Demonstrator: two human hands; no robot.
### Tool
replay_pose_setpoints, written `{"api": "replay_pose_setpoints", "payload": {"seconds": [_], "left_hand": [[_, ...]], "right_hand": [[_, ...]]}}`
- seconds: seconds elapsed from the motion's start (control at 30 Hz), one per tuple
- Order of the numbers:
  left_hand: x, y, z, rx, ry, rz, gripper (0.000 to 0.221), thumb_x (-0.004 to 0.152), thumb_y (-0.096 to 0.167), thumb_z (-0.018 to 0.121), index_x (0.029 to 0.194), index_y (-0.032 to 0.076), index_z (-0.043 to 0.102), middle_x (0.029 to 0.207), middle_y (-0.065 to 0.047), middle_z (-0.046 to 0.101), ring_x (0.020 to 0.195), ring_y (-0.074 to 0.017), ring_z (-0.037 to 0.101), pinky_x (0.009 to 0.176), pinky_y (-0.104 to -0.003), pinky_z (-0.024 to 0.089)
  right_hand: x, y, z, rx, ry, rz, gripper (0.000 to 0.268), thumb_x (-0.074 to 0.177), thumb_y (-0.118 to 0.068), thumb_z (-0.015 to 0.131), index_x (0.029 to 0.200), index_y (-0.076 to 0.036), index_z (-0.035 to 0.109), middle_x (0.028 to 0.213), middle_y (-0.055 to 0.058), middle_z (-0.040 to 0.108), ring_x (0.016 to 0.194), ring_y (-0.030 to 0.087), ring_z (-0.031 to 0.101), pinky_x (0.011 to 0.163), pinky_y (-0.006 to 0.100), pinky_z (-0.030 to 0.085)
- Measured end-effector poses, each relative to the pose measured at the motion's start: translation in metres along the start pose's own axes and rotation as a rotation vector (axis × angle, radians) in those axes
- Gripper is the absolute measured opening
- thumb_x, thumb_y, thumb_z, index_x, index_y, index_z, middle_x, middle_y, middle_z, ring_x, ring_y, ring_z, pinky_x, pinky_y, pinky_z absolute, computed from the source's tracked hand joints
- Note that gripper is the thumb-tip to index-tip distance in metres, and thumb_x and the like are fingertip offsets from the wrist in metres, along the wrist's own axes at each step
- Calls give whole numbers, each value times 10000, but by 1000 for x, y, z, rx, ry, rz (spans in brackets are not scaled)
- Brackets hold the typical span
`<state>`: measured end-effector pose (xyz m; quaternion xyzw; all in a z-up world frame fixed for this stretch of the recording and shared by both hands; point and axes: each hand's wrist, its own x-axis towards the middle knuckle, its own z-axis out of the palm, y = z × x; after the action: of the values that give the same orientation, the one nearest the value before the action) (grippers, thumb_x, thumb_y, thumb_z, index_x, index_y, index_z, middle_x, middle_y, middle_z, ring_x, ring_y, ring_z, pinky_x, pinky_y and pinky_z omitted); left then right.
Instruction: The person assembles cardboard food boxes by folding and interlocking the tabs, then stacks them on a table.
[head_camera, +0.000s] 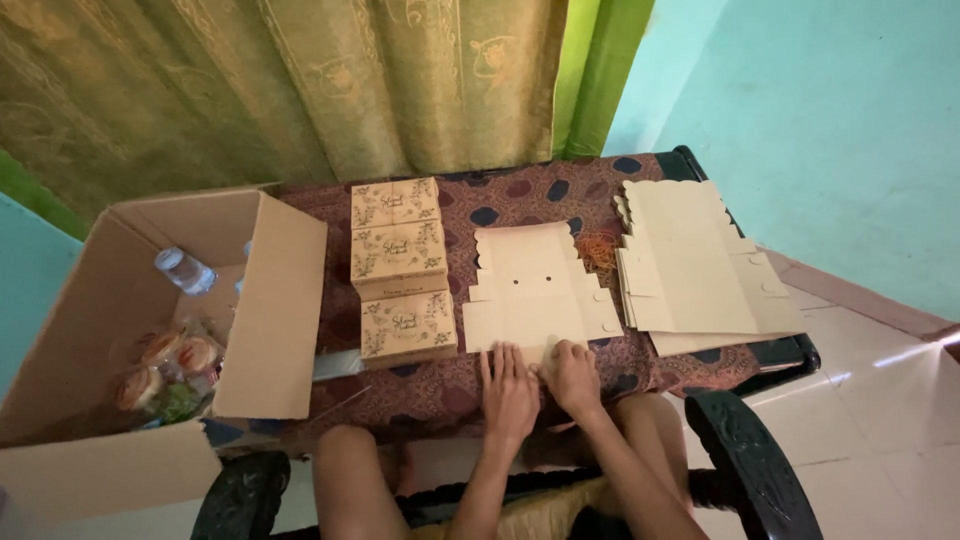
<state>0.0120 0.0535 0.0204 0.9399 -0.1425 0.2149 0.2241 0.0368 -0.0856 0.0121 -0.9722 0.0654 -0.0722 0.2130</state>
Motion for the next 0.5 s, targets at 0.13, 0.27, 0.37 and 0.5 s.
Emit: {"api": "replay_pose_setpoints", "payload": {"seconds": [0.13,0.27,0.37,0.5], "left_hand": [[-17,-5,14,56,-72,23,661,868,177,602,1414,-172,470,1503,-332,467,1467,-441,352,1232,-630,148],[-35,7,8,20,-186,-59,635,931,187,574,1443,-161,433,1521,-320,445,1482,-447,318,1247,-614,87],[-45,10,3,-9,-225,-66,621,950,184,540,1439,-179,420,1524,-346,424,1486,-475,295,1240,-627,69],[-52,12,-2,-9,-277,-50,683,881,160,591,1437,-194,414,1535,-351,401,1487,-483,275,1233,-629,58]], "right_hand": [[-1,-9,-10,11,-71,48,491,863,-460,771,1123,-85,591,1147,145,626,1081,345,562,915,472,517],[-5,-6,-1,-35,-3,12,530,852,-423,779,1191,-75,570,1118,200,635,1051,391,578,887,495,534],[-3,-8,1,-37,-27,39,623,864,-413,766,1340,-93,523,1157,237,607,1068,419,569,902,511,528],[2,-1,19,-143,-9,5,785,878,-495,734,1470,-59,456,1114,294,616,1022,460,585,917,532,519]]}}
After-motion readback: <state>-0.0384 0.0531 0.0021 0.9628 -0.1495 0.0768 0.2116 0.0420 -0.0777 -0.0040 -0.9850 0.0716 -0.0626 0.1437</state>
